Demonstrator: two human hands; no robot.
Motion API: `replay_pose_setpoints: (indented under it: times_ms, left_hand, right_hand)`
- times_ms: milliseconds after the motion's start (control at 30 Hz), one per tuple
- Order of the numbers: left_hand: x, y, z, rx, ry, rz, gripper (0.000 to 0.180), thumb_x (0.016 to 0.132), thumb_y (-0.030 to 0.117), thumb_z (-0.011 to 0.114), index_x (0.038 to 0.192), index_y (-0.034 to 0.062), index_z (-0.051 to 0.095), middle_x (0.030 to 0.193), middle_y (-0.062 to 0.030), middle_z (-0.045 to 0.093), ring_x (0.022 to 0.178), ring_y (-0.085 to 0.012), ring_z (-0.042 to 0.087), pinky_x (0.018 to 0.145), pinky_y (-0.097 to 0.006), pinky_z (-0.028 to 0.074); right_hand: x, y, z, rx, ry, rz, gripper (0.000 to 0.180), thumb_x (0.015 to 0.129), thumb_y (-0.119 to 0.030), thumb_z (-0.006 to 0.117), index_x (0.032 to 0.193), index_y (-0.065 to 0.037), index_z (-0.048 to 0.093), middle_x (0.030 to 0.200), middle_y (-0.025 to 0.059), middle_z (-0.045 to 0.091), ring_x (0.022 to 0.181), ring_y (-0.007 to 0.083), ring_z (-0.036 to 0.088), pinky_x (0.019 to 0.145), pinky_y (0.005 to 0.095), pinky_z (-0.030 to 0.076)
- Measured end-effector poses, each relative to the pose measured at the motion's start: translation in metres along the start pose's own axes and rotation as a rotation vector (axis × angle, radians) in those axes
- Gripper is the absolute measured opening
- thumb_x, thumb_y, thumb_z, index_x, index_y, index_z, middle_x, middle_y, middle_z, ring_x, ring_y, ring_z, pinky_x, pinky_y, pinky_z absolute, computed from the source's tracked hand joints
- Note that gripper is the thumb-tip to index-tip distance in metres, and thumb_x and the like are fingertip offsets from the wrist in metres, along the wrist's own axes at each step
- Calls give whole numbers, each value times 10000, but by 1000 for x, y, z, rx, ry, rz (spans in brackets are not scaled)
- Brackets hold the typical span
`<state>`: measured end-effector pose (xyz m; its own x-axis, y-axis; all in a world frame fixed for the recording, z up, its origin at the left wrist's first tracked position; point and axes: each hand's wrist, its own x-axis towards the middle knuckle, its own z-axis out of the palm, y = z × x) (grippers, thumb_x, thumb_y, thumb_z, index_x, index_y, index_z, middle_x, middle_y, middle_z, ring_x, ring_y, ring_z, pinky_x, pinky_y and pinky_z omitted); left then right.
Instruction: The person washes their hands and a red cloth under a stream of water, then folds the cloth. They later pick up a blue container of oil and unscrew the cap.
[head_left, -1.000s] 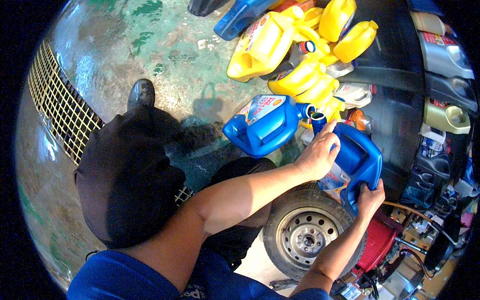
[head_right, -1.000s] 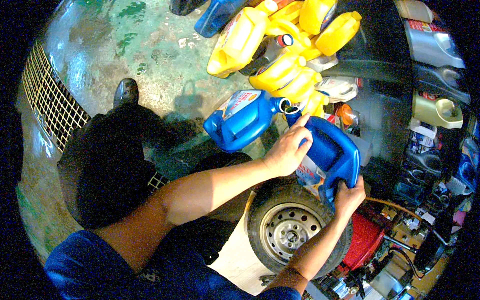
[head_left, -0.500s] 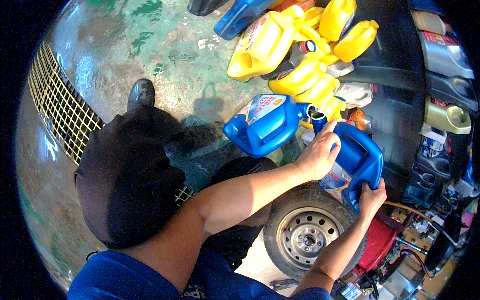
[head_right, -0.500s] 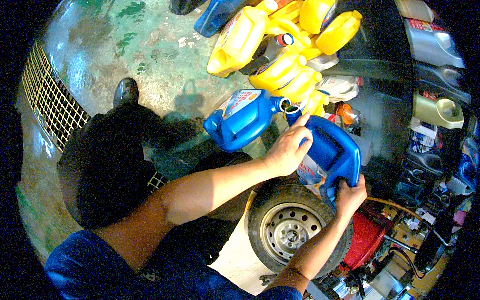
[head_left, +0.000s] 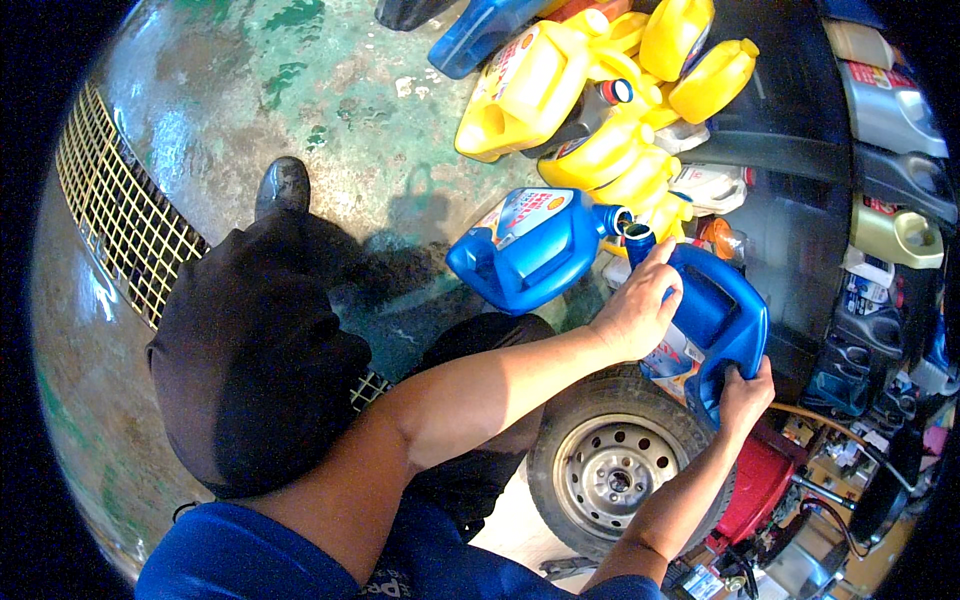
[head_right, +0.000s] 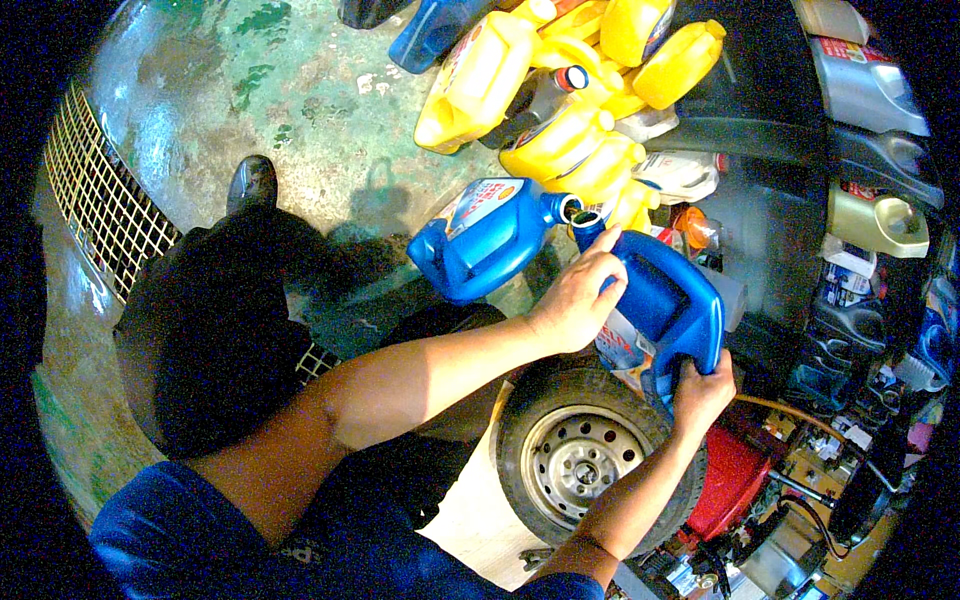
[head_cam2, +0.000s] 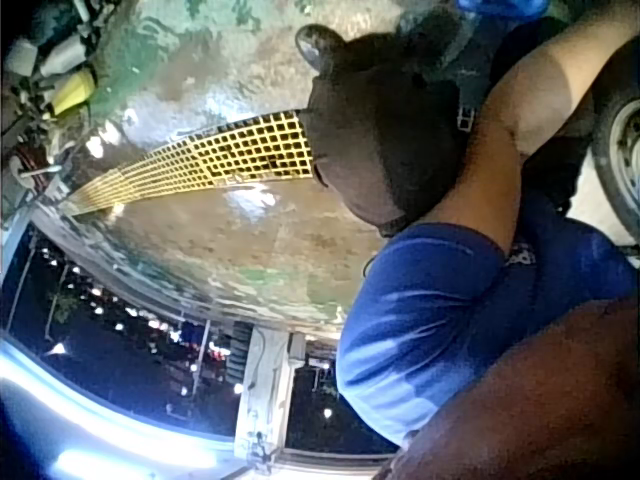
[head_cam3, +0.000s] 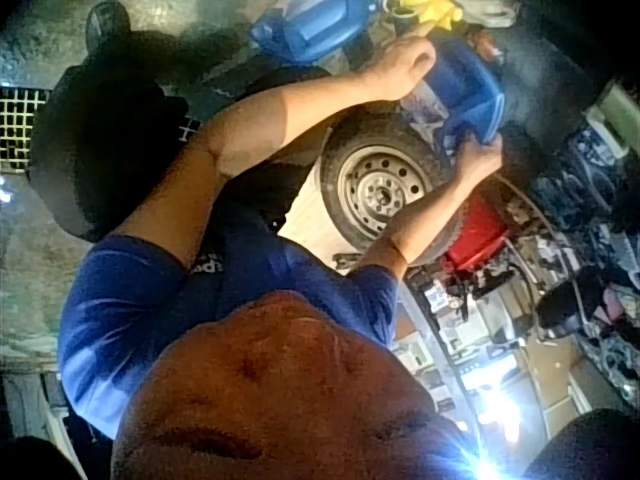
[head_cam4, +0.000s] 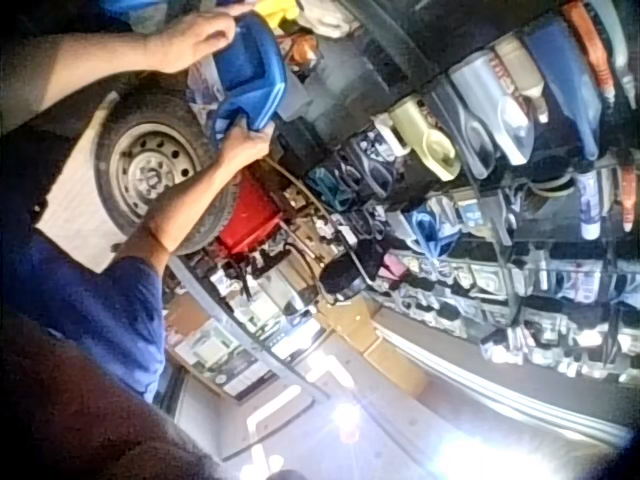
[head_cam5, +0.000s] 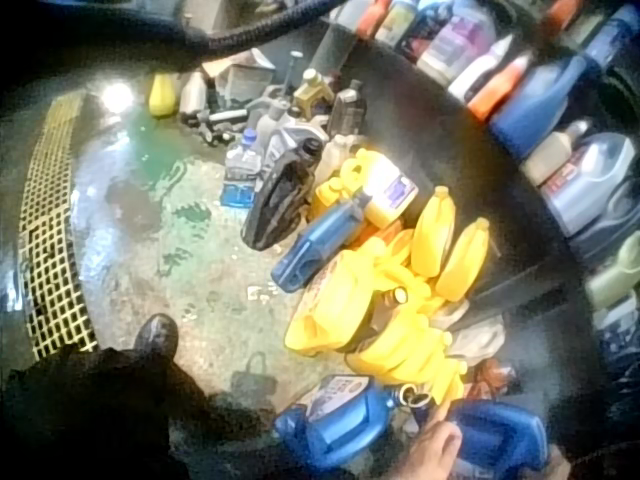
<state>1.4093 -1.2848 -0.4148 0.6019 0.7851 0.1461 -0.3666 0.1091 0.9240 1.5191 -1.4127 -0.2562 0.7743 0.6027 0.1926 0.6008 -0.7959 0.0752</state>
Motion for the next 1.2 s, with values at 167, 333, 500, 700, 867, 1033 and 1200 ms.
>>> replay_pose_setpoints:
  times_ms: [167, 333, 500, 700, 867, 1033, 1200]
  left_hand:
    - [0, 1, -1, 14, -2, 5, 85, 904, 63, 541, 951, 33, 476, 1464, -313, 264, 1384, -421, 262, 1137, -431, 251]
    - [0, 3, -1, 9, -6, 3, 83, 906, 66, 538, 948, 31, 476, 1468, -308, 261, 1383, -422, 264, 1137, -430, 250]
    - [1, 3, 0, -7, -2, 11, 78, 907, 64, 534, 943, 29, 474, 1466, -311, 261, 1384, -423, 263, 1139, -430, 247]
    - [1, 4, 0, -10, 8, 33, 85, 901, 60, 540, 939, 26, 472, 1462, -319, 264, 1386, -425, 258, 1139, -428, 245]
    - [1, 7, -1, -20, 5, 16, 82, 896, 49, 541, 929, 24, 470, 1461, -318, 268, 1385, -425, 260, 1139, -429, 248]
    - [1, 6, -1, -22, 10, 16, 82, 895, 43, 540, 923, 20, 466, 1460, -318, 270, 1382, -425, 267, 1138, -429, 252]
    - [0, 5, -1, -29, 17, 22, 83, 893, 39, 541, 919, 18, 465, 1457, -323, 272, 1381, -424, 271, 1138, -427, 253]
  right_hand:
    - [0, 1, 1, 10, 18, -8, 185, 681, -7, 677, 844, 1, 590, 725, 188, 633, 666, 306, 627, 678, 384, 489]
    - [1, 7, 1, 5, 16, 9, 225, 665, 18, 709, 865, -5, 609, 731, 182, 639, 666, 306, 630, 666, 391, 490]
    - [1, 7, -1, 6, 10, -15, 217, 673, 15, 721, 857, -6, 607, 722, 175, 635, 647, 288, 622, 655, 384, 488]
    - [1, 2, -3, 3, 25, -3, 223, 672, 5, 734, 855, -6, 608, 722, 174, 635, 639, 279, 614, 657, 378, 488]
    - [1, -3, -5, 4, 22, -4, 208, 680, 2, 726, 850, -10, 607, 722, 171, 636, 641, 266, 612, 659, 375, 487]
    - [3, 2, -3, -25, 39, -29, 186, 683, 3, 706, 832, -10, 596, 707, 156, 632, 630, 246, 601, 653, 374, 483]
    - [2, -6, -6, 10, 8, 18, 182, 680, 3, 699, 810, -8, 573, 683, 154, 610, 613, 250, 584, 645, 372, 478]
